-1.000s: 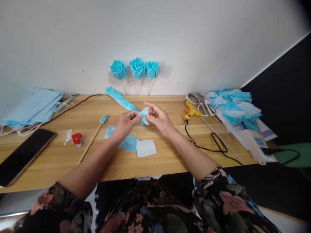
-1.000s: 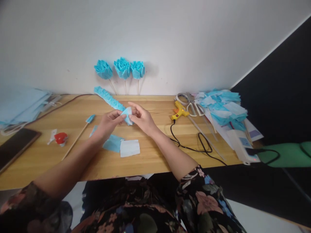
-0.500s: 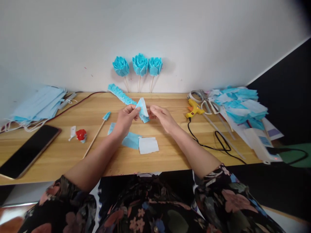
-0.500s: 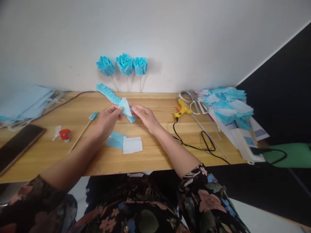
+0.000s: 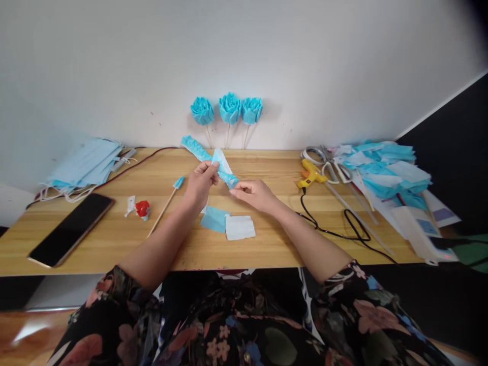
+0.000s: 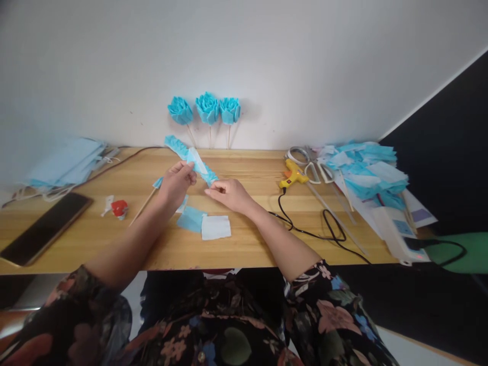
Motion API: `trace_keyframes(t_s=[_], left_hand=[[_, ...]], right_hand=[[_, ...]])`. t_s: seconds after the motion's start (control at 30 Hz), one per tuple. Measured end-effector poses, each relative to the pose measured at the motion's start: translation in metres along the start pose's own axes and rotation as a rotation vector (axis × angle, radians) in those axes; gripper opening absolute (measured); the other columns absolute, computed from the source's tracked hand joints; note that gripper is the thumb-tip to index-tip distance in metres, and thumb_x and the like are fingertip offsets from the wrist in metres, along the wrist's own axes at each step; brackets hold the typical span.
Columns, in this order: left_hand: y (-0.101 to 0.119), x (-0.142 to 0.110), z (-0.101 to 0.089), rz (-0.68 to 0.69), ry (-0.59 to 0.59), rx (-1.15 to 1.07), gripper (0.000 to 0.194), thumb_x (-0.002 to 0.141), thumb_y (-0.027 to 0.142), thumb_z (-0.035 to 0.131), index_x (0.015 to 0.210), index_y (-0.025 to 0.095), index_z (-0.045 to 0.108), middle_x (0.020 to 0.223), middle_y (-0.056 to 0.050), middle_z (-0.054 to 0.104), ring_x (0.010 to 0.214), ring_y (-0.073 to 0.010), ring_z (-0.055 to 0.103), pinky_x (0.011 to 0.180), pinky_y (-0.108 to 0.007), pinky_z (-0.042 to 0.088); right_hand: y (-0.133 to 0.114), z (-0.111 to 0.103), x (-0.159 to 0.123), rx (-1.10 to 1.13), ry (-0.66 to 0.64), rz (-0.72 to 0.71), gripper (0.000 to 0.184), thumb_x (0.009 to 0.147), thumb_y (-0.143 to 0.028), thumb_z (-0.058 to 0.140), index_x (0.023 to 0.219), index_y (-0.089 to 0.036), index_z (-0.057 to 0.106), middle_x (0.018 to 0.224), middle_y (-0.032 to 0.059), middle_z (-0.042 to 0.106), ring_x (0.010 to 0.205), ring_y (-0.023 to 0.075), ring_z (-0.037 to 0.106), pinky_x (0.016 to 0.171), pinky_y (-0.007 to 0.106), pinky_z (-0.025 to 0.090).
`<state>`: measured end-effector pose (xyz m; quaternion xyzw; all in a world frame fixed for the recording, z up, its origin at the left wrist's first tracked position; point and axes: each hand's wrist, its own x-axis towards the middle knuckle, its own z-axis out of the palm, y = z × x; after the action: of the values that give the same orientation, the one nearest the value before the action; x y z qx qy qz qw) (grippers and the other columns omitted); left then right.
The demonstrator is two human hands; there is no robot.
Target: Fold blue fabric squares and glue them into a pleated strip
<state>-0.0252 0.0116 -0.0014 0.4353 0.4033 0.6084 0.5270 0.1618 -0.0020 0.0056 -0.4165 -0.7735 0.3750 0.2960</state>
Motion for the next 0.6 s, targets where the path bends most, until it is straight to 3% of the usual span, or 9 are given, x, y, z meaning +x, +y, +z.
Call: trace_keyframes(t_s=[0.07, 0.13, 0.2, 0.27, 0.37, 0.47, 0.6], left_hand=[[0.001, 0.0, 0.0, -0.013, -0.005, 0.012, 0.037, 0.077, 0.044, 0.075, 0.066, 0.019, 0.05, 0.057, 0.005, 0.05, 0.052, -0.0076, 0.044, 0.056, -0.024, 0.036], [0.0, -0.002, 0.002, -0.023, -0.015, 0.029, 0.036, 0.077, 0.044, 0.075, 0.066, 0.019, 0.051, 0.057, 0.005, 0.051, 0.052, -0.0077, 0.044, 0.057, -0.024, 0.036], [0.0, -0.005, 0.005, -0.027, -0.035, 0.053, 0.034, 0.077, 0.044, 0.074, 0.066, 0.019, 0.054, 0.057, 0.005, 0.051, 0.053, -0.0078, 0.044, 0.057, -0.024, 0.037], [0.0, -0.009, 0.008, -0.025, -0.075, 0.092, 0.032, 0.078, 0.042, 0.074, 0.067, 0.018, 0.056, 0.058, 0.005, 0.052, 0.054, -0.008, 0.045, 0.059, -0.024, 0.037], [0.001, -0.015, 0.013, -0.03, -0.133, 0.159, 0.031, 0.076, 0.042, 0.075, 0.066, 0.018, 0.059, 0.057, 0.004, 0.052, 0.055, -0.009, 0.046, 0.059, -0.024, 0.038], [0.002, -0.02, 0.018, -0.047, -0.171, 0.203, 0.031, 0.074, 0.044, 0.077, 0.067, 0.018, 0.062, 0.058, 0.003, 0.055, 0.056, -0.01, 0.047, 0.059, -0.025, 0.039], [0.001, -0.021, 0.018, -0.077, -0.214, 0.173, 0.041, 0.076, 0.057, 0.073, 0.071, 0.018, 0.063, 0.063, 0.0, 0.059, 0.059, -0.0118, 0.053, 0.061, -0.026, 0.043]], right_hand=[[-0.001, 0.0, 0.0, 0.001, 0.04, -0.011, 0.042, 0.091, -0.049, 0.056, 0.066, -0.017, 0.067, 0.06, -0.0015, 0.06, 0.058, 0.0114, 0.051, 0.06, 0.026, 0.035], [0.001, -0.001, 0.002, 0.042, 0.168, -0.006, 0.041, 0.093, -0.049, 0.053, 0.071, -0.018, 0.069, 0.066, 0.0007, 0.066, 0.064, 0.0134, 0.058, 0.065, 0.027, 0.041], [0.005, -0.003, 0.005, 0.115, 0.332, 0.001, 0.031, 0.091, -0.045, 0.056, 0.089, -0.019, 0.073, 0.082, 0.0029, 0.073, 0.076, 0.0159, 0.064, 0.072, 0.028, 0.047], [0.01, -0.004, 0.008, 0.21, 0.414, -0.003, 0.033, 0.088, -0.042, 0.061, 0.112, -0.021, 0.071, 0.101, 0.0047, 0.074, 0.09, 0.0177, 0.066, 0.081, 0.03, 0.05], [0.012, -0.004, 0.009, 0.318, 0.347, -0.035, 0.045, 0.087, -0.041, 0.064, 0.128, -0.023, 0.064, 0.108, 0.0055, 0.072, 0.098, 0.0184, 0.066, 0.088, 0.032, 0.051], [0.01, -0.002, 0.007, 0.312, 0.289, -0.055, 0.045, 0.086, -0.036, 0.064, 0.13, -0.023, 0.063, 0.099, 0.0028, 0.071, 0.089, 0.0168, 0.066, 0.085, 0.032, 0.052], [0.008, -0.002, 0.007, 0.274, 0.314, -0.041, 0.045, 0.084, -0.029, 0.061, 0.129, -0.023, 0.063, 0.086, -0.001, 0.064, 0.077, 0.0146, 0.061, 0.08, 0.031, 0.051]])
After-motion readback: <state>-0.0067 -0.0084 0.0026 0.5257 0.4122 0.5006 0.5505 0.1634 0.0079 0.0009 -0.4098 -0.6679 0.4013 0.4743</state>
